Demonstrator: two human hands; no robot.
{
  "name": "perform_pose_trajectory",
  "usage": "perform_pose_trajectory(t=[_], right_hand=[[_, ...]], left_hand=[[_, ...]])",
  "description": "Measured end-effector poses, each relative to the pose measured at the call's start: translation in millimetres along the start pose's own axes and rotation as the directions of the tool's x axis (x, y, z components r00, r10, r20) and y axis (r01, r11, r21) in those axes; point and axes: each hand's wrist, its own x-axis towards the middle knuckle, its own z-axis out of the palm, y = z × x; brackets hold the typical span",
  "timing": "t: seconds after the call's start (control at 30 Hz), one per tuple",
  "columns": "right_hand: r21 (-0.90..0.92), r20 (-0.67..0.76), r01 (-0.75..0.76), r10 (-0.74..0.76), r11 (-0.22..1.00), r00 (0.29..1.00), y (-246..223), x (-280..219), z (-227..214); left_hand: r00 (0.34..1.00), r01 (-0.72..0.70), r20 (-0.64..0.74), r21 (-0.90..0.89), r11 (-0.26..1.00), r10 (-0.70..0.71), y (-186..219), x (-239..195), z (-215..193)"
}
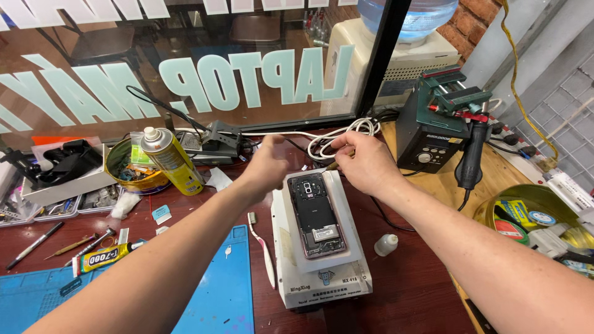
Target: The person applies liquid adhesive to the edges of a smartphone back cover and then uses a wooden stick to spread and press the adhesive along the perimeter. The phone is held on a white box while the person works around the edges.
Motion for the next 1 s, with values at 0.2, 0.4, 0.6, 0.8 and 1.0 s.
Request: perform_pose_trajectory(t=[0.2, 0.4, 0.6, 0.8, 1.0], right_hand=[[-0.063, 0.016, 0.061, -0.06, 0.996, 0.998, -1, 0, 4], [-0.125, 0.018, 0.081, -0.079, 0.989, 0.997, -10, 0, 5], [-0.22, 0.155, 0.25, -0.219, 0.943, 0.963, -37, 2, 6], [-0.433, 0.212, 0.204, -0.121, 0.878, 0.97, -59, 3, 9], [-0.429, 0.249, 0.212, -0.11, 0.878, 0.962, -58, 7, 1]], left_hand=[[0.924, 0.369, 0.055, -0.383, 0.847, -0.378, -36, -26, -32], [0.943, 0.33, 0.059, -0.317, 0.889, -0.329, -56, -54, -12], [0.999, 0.025, -0.037, 0.17, 0.985, -0.019, -47, -70, 2], [0.997, 0.072, -0.034, 0.17, 0.983, -0.067, -48, -73, 4], [0.986, 0.132, -0.112, 0.069, 0.989, -0.123, -64, -74, -2]])
